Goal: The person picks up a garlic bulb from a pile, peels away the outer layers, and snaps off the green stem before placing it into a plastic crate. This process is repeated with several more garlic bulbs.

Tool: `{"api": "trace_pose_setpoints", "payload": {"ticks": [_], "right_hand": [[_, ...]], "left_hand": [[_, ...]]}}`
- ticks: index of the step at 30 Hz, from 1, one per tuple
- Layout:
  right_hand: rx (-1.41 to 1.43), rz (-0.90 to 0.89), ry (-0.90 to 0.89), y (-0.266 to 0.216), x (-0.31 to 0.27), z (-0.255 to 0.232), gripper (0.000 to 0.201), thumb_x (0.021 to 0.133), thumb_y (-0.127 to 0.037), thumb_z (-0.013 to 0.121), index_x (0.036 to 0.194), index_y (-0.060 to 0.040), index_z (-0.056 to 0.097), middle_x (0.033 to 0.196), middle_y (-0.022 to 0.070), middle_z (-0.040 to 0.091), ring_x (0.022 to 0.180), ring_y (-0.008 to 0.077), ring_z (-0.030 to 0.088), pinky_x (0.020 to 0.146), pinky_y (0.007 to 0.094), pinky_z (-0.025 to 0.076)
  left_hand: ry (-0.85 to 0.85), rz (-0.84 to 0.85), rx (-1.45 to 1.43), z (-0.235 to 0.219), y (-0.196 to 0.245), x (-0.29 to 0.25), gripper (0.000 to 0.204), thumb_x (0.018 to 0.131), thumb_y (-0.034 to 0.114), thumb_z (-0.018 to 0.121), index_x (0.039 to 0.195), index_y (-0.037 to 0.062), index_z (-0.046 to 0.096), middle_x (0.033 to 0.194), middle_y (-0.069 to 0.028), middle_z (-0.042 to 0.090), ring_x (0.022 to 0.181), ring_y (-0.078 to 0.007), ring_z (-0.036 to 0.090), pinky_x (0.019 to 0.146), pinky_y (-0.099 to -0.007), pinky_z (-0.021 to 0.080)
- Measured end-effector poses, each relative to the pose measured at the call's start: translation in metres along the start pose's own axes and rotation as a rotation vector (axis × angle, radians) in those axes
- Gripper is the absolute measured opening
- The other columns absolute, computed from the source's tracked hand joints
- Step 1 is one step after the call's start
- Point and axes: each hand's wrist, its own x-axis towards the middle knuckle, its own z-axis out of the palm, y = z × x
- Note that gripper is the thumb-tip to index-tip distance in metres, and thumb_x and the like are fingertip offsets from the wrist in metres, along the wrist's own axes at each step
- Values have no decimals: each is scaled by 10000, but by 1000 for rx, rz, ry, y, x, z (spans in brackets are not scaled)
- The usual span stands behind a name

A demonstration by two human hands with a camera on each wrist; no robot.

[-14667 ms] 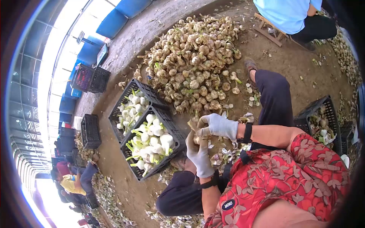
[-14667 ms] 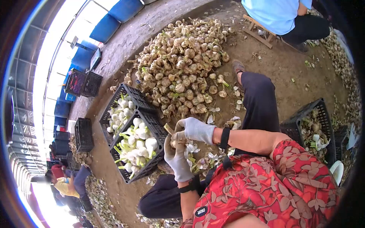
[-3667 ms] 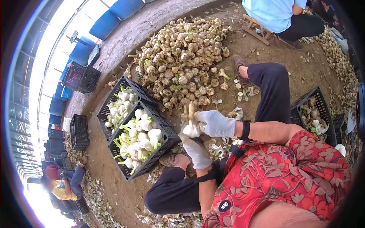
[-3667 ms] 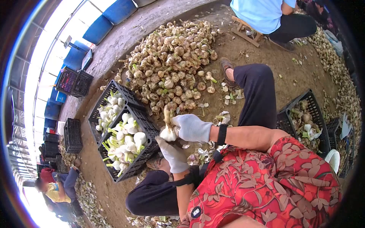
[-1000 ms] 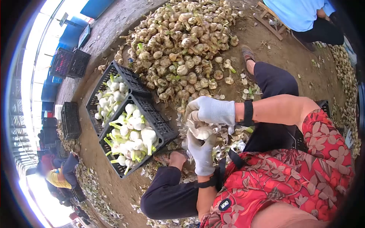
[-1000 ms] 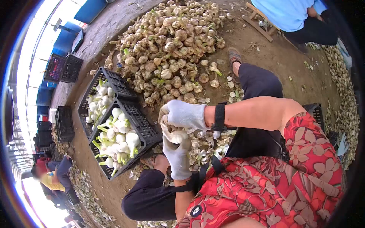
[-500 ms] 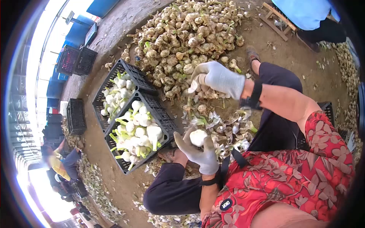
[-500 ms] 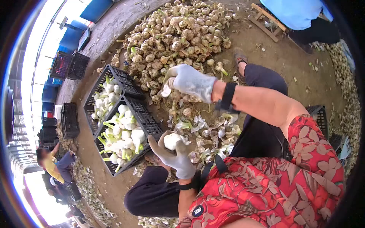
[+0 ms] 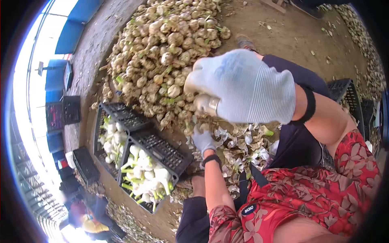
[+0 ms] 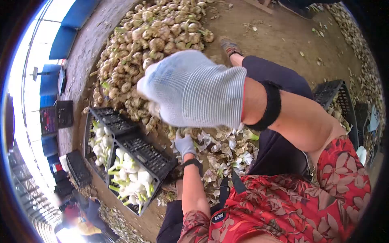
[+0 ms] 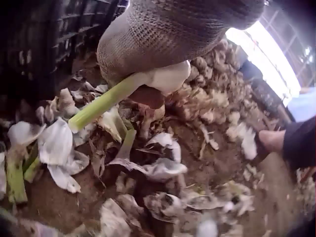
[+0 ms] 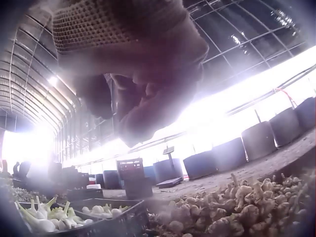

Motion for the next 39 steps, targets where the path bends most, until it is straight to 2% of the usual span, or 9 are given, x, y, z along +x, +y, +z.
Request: {"api": "trace_pose_setpoints", "payload": {"ticks": [2,5,9,10,19,26,30,34,39], "right_hand": [[-41,26,-80,1,0,-1,202,768,-182,668,942,-82,649,867,102,621,775,299,654,665,401,521],[-9,-29,-101,2,2,7,182,753,-197,665,874,-66,627,809,101,608,747,293,656,623,399,519],[38,-117,16,1,-1,28,205,670,-175,691,790,-10,665,696,142,642,660,316,676,564,417,540],[39,-130,-17,-3,-4,36,210,677,-178,690,793,-5,665,707,147,644,672,319,678,573,420,541],[381,-89,-291,-42,-33,99,382,770,-336,715,957,-9,650,898,207,661,844,346,667,736,428,517],[1172,349,-541,-53,-38,105,436,826,-434,726,923,-14,659,808,57,655,771,103,583,692,287,481],[990,135,-386,-58,-42,104,402,854,-380,687,897,17,646,742,71,628,731,130,564,653,293,462],[1230,219,-461,-52,-39,107,280,838,-265,697,875,9,657,718,16,623,641,92,550,575,262,449],[1222,258,-564,-45,-36,88,255,852,-268,696,887,-16,687,709,2,634,634,63,570,569,236,469]], "left_hand": [[-113,108,449,30,-31,36,516,809,259,663,1304,158,559,1190,-232,550,999,-402,609,874,-456,491],[-118,92,590,28,-24,31,450,872,220,592,1287,52,543,1181,-214,573,957,-354,644,769,-425,543],[-85,-385,-941,-14,20,-4,316,958,195,486,1184,-22,531,1028,-101,629,851,-245,651,696,-399,555],[-272,-236,-869,-32,-1,-14,291,982,238,445,1144,13,534,1000,-94,620,846,-253,646,677,-390,556],[-295,-178,-1510,-134,131,-157,352,975,290,529,1234,52,513,998,-35,597,643,-167,579,527,-270,450],[58,265,-1045,-138,130,-186,484,959,354,583,1277,7,470,1111,-65,574,948,-135,572,806,-272,493],[282,362,-800,-140,139,-185,459,930,284,643,1235,-9,464,1112,-77,563,956,-138,565,835,-265,481],[73,246,-1119,-147,146,-192,488,892,179,692,1253,-6,420,1103,-71,535,840,-108,560,655,-209,475],[62,242,-1087,-140,142,-190,471,890,155,685,1247,-3,422,1120,-71,532,950,-127,544,816,-254,466]]}}
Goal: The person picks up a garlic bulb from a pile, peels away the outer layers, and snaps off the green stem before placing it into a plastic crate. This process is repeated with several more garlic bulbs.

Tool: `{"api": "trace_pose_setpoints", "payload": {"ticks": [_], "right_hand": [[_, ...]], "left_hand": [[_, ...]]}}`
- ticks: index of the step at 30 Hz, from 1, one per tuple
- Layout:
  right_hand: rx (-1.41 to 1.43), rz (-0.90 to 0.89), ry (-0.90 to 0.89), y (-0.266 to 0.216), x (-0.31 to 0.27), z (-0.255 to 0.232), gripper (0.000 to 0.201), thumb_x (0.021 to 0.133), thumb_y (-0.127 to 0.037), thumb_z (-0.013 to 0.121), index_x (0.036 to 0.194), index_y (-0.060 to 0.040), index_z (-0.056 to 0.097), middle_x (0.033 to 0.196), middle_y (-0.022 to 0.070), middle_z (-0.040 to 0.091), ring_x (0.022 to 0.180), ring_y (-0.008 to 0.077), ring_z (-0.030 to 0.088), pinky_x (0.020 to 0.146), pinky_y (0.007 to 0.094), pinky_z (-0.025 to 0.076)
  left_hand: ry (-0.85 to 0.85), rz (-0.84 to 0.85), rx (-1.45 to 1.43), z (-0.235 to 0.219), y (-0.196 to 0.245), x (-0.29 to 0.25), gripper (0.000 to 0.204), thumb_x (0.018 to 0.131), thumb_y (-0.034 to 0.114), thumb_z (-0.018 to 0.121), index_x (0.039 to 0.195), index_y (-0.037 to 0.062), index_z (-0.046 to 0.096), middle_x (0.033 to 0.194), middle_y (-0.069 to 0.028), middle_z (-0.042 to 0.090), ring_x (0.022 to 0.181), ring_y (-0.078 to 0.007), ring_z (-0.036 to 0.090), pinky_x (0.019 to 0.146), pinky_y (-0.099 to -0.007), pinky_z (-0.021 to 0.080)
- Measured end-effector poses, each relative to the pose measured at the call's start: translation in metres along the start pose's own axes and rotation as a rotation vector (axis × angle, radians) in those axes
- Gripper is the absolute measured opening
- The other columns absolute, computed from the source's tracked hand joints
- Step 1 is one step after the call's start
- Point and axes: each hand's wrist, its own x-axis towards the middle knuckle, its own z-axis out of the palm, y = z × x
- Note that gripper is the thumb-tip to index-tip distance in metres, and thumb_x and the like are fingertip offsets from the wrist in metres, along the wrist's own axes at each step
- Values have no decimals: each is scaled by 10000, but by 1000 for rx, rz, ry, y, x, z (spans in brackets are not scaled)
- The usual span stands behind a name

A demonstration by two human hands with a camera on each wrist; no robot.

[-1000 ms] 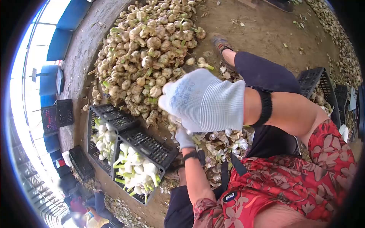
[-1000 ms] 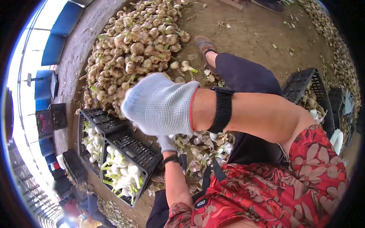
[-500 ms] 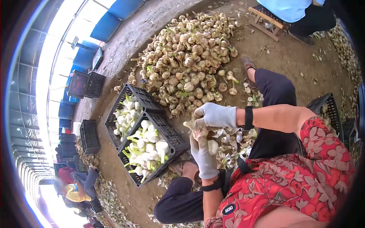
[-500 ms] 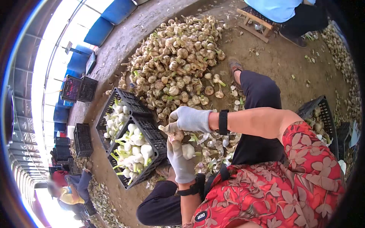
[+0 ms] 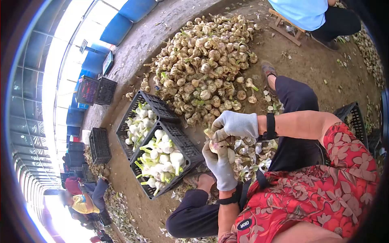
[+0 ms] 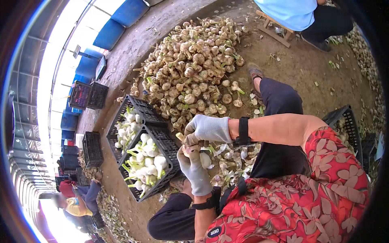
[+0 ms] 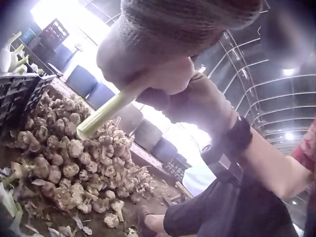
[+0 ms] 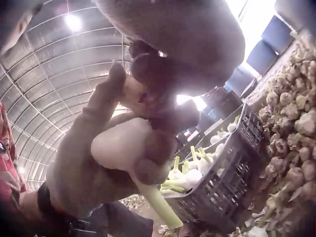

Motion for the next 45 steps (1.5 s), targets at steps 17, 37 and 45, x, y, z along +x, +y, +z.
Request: {"api": "trace_pose_setpoints", "payload": {"ticks": [17,37,45], "right_hand": [[310,92,-94,-6,-14,-6,359,823,-225,750,1079,8,654,871,36,672,742,89,617,638,244,521],[-583,-357,264,2,-1,4,155,759,-121,613,834,0,674,695,210,626,664,348,643,606,408,494],[-802,-452,299,2,-4,11,250,749,-74,607,977,9,668,864,205,671,826,343,663,726,399,513]], "left_hand": [[-62,1,-96,1,8,-3,540,869,390,705,1186,14,481,1064,-67,594,933,-138,590,799,-273,500],[113,21,40,3,4,13,406,862,277,674,1119,1,524,917,-68,577,766,-113,528,652,-238,432],[-144,-344,-535,-16,0,11,583,893,574,558,1073,20,580,899,-73,601,712,-165,564,611,-310,464]]}}
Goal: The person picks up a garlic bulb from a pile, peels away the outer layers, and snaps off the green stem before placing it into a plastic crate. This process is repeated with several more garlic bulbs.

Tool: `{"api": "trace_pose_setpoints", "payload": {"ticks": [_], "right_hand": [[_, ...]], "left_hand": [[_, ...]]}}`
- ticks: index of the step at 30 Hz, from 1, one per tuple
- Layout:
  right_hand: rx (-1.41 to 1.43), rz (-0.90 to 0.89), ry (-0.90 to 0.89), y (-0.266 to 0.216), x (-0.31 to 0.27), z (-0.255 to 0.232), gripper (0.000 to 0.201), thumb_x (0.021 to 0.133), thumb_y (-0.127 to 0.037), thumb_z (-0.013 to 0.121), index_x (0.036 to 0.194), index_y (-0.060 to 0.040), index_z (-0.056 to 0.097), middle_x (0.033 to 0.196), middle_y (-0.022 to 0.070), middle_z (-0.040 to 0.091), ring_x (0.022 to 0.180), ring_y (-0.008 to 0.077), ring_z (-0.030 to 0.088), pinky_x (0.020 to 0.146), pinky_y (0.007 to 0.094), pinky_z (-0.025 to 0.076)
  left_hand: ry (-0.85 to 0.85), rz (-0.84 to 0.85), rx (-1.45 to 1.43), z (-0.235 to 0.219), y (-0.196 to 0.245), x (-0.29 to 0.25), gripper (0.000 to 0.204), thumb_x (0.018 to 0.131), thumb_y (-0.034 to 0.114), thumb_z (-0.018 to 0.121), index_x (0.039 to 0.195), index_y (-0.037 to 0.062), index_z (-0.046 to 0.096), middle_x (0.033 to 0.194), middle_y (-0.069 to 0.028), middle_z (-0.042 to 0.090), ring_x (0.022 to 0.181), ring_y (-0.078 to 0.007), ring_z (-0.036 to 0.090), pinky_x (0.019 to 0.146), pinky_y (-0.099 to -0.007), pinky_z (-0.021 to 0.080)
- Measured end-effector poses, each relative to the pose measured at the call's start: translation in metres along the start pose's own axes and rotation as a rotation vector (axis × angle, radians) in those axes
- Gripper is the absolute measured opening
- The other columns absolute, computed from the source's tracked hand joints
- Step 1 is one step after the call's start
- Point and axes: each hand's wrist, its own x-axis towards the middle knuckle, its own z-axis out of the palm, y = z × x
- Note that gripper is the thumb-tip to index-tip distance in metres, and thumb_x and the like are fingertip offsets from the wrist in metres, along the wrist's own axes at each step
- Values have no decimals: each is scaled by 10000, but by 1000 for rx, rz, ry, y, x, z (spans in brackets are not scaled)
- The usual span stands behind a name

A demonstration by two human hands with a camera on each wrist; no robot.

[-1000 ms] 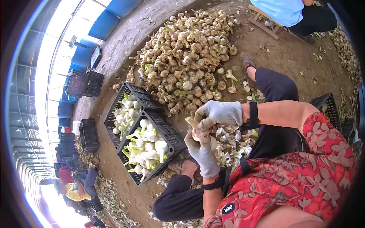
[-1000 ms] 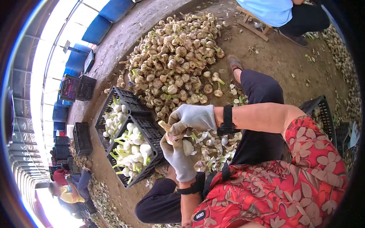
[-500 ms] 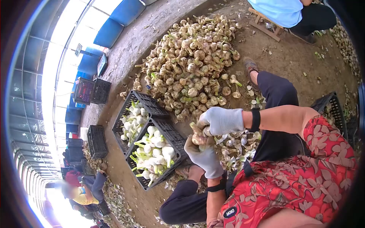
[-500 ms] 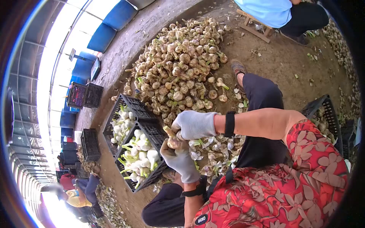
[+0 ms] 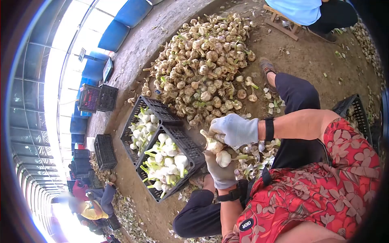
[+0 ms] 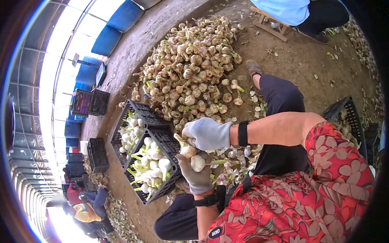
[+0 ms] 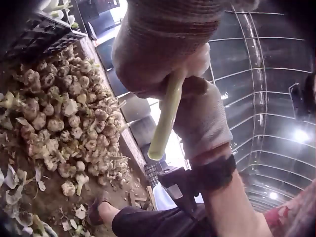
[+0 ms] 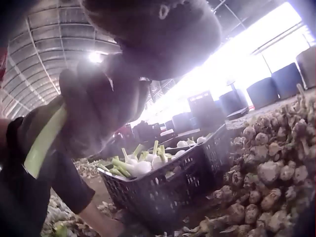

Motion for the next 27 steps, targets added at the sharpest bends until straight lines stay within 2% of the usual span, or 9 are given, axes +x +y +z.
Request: {"api": "trace_pose_setpoints", "payload": {"ticks": [3,6,10,14,15,18,19,22,27], "right_hand": [[355,147,-203,12,7,-3,324,724,-71,621,1039,1,644,916,186,671,847,310,655,754,381,502],[377,139,-365,10,14,-11,345,715,-67,606,1052,-1,643,936,183,678,863,285,654,777,370,493],[214,141,-263,10,14,-1,185,745,-119,621,889,-9,660,819,174,679,733,338,646,621,390,471],[-62,-47,-23,5,4,8,191,699,-91,613,877,-27,640,789,154,613,744,366,620,659,421,489],[-88,-54,3,3,4,8,138,688,-74,614,817,-25,618,738,143,572,745,373,607,645,440,488],[28,-159,29,2,2,2,149,758,-118,617,873,-33,662,795,190,645,752,362,642,674,421,507],[130,-97,-24,6,2,4,162,768,-121,621,889,-22,663,783,183,648,737,332,643,666,402,503],[377,109,-197,16,4,5,207,798,-140,631,940,6,665,749,150,651,696,235,627,641,348,488],[682,421,-307,24,5,13,249,870,-231,652,975,-8,688,729,8,634,653,88,539,589,276,461]], "left_hand": [[96,265,513,13,10,-2,466,898,420,630,1100,7,552,938,-86,611,766,-151,595,619,-310,511],[163,332,536,-4,5,3,397,837,142,714,1143,-27,526,1026,-98,600,893,-146,594,843,-279,491],[208,500,656,4,-6,2,437,788,31,735,1162,-43,521,1104,-91,579,981,-143,567,893,-281,466],[267,281,498,10,0,-1,413,878,292,663,1129,-13,544,997,-84,604,830,-138,589,726,-278,503],[158,169,256,-2,-3,3,550,867,527,605,1071,17,569,891,-87,608,730,-166,585,619,-285,483],[-176,-53,60,-5,11,-3,655,882,676,465,1059,55,570,869,-85,612,670,-189,564,542,-287,435],[6,-126,-63,1,12,-4,715,853,731,454,1033,49,576,800,-91,606,623,-185,545,518,-284,411],[103,-159,23,-7,12,-1,749,840,753,448,1040,44,581,799,-94,603,616,-194,542,518,-290,415],[96,-49,317,-20,13,7,746,855,729,460,1078,27,578,830,-100,616,640,-194,569,547,-307,458]]}}
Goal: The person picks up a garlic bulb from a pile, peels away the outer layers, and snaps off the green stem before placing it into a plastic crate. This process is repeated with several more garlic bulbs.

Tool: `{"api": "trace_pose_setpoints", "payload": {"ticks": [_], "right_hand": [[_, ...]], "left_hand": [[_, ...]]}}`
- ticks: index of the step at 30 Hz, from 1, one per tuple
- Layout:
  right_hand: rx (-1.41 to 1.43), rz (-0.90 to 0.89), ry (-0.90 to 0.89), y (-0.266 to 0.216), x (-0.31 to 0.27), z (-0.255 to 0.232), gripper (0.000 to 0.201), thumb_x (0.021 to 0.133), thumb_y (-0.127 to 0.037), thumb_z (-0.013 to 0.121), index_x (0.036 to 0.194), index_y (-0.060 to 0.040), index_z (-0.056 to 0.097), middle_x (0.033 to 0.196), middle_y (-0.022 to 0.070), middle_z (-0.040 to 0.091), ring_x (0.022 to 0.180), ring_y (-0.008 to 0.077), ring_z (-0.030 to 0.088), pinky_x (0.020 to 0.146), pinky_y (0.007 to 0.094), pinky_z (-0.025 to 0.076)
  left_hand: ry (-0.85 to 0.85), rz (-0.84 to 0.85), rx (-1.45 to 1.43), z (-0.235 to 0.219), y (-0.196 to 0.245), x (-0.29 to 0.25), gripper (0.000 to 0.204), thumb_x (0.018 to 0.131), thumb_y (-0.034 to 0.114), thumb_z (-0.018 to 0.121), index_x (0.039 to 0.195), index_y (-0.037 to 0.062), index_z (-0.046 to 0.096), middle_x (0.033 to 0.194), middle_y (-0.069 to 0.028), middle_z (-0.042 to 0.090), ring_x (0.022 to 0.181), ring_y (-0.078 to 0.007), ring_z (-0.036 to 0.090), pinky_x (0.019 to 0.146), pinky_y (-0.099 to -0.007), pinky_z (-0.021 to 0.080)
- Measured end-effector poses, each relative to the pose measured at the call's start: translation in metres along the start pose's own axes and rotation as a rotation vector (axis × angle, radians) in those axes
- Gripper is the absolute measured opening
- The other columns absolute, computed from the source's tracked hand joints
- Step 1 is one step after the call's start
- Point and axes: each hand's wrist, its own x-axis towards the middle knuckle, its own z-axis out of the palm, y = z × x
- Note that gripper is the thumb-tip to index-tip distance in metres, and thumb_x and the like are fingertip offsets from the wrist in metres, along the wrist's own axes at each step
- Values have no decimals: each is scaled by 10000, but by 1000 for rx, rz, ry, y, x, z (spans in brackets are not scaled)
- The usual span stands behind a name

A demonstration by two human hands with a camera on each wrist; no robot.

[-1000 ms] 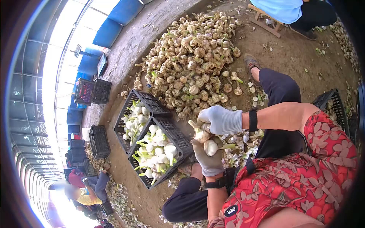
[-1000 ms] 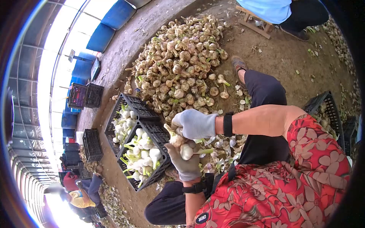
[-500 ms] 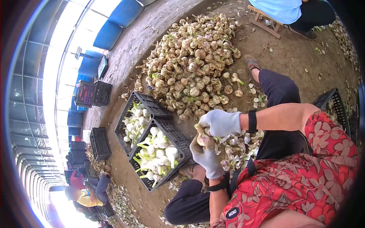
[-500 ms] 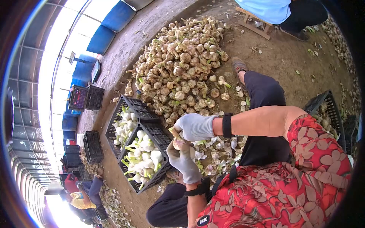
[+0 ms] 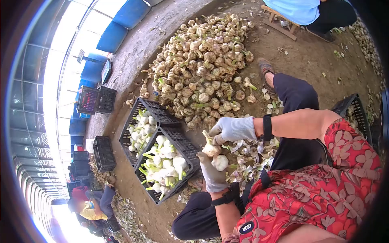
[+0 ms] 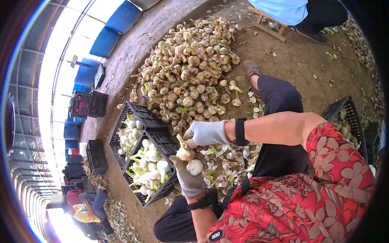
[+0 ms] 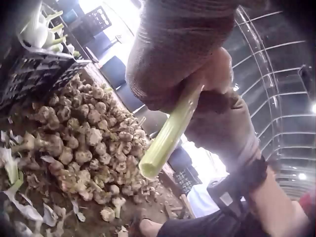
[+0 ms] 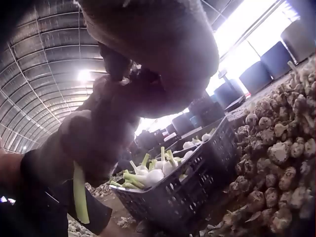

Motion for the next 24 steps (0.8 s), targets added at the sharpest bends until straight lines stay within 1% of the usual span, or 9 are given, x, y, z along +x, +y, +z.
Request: {"api": "trace_pose_setpoints", "payload": {"ticks": [6,9,13,15,17,20,21,22,24], "right_hand": [[103,12,-4,6,-1,1,273,881,-291,673,953,-30,703,720,-35,618,624,54,521,553,235,438],[16,97,-50,-6,-6,-5,445,849,-333,719,1098,31,658,963,82,710,871,119,609,766,294,489],[-105,76,-109,-24,-14,-10,370,854,-312,708,991,31,679,754,18,664,726,69,583,637,253,474],[-26,48,-6,-20,-16,-6,321,861,-277,688,941,33,679,669,-9,616,632,56,560,562,239,440],[96,61,129,-18,-18,1,305,867,-264,677,939,32,680,666,-8,616,613,61,562,552,238,433],[-96,-7,238,-15,-14,2,265,865,-199,656,976,41,670,758,83,659,704,125,600,626,297,469],[-160,-32,271,-13,-11,4,254,864,-178,649,988,44,666,788,114,674,734,146,613,651,317,481],[-208,-94,313,-8,-10,8,281,835,-195,628,992,34,667,805,197,676,735,277,646,705,377,496],[-294,-161,319,-4,-11,11,253,815,-165,625,980,22,663,827,190,669,771,324,640,711,385,497]], "left_hand": [[-29,15,92,-9,1,2,730,876,703,460,1101,18,576,870,-93,623,655,-186,593,557,-279,481],[-14,45,83,-5,5,-2,722,876,690,478,1095,9,574,866,-92,620,668,-184,600,568,-275,491],[-34,114,255,-1,9,-8,728,872,665,519,1117,-19,576,873,-91,619,668,-158,597,565,-258,488],[-17,171,232,7,8,-8,741,883,642,529,1132,-54,587,895,-87,624,639,-109,572,527,-216,457],[44,250,187,12,5,-6,621,884,423,649,1252,-53,496,1041,-116,604,838,-147,593,693,-244,489],[209,589,401,45,-11,-6,683,838,123,705,1389,-20,329,1185,-126,538,1021,-175,537,866,-275,452],[240,591,386,44,-15,-3,647,865,134,674,1394,-10,331,1178,-126,543,1018,-178,546,868,-279,460],[272,592,372,43,-19,0,611,892,144,643,1399,0,333,1170,-125,547,1016,-180,556,871,-283,468],[240,472,149,31,-20,6,470,948,178,566,1353,15,391,1137,-121,562,977,-200,579,864,-301,486]]}}
